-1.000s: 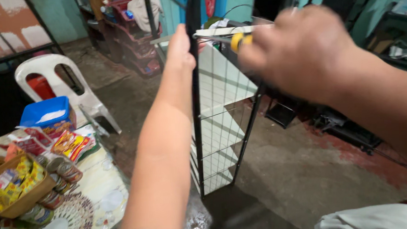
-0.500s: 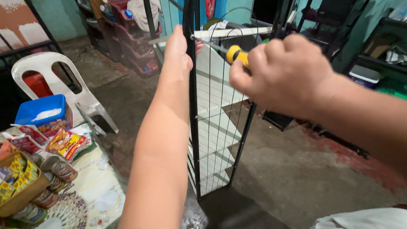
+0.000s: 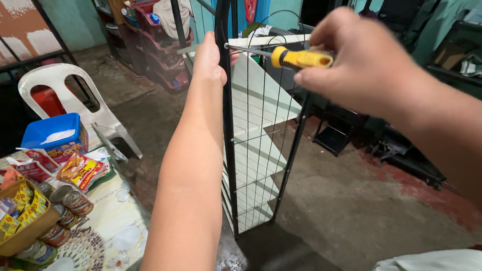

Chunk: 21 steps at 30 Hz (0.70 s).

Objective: The person assembles a wire shelving unit by using a screwdriver to tighten screws on the frame and inserting white shelves into the structure. The person also moves a plastic chair to reposition it during the process.

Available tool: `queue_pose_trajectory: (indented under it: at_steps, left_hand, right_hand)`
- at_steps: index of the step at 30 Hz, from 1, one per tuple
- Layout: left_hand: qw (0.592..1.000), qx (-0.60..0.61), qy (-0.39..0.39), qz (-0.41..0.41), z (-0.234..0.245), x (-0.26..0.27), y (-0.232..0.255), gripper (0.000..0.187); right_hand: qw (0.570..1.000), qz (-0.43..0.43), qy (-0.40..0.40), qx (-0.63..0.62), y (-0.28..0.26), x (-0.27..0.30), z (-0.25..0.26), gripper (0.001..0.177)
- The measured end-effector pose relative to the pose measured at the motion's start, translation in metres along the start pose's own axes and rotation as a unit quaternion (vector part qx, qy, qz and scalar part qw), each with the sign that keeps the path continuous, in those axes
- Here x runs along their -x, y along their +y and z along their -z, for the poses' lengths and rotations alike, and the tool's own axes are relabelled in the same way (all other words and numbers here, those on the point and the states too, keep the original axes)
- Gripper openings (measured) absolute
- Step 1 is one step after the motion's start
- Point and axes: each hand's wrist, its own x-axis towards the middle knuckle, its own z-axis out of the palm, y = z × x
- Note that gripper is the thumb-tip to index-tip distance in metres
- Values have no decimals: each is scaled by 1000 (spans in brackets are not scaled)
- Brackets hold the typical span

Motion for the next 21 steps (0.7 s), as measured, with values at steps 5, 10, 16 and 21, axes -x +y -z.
queue_pose_trajectory:
  at_steps: [5, 10, 16, 21]
  left_hand:
    - [1000, 2, 22, 13, -3, 3, 1, 45]
    - [1000, -5, 22, 7, -2, -3, -3, 49]
    - [1000, -1, 29, 10, 0, -6, -5, 50]
    - [999, 13, 42, 13, 0, -7, -5, 51]
  right_hand:
    - [955, -215, 52, -196, -8, 5, -2, 46]
    - [981, -161, 60, -90, -2, 15, -14, 41]
    - [990, -112, -22, 86, -1, 5, -1, 49]
    - [870, 232, -60, 430, -14, 7, -1, 22]
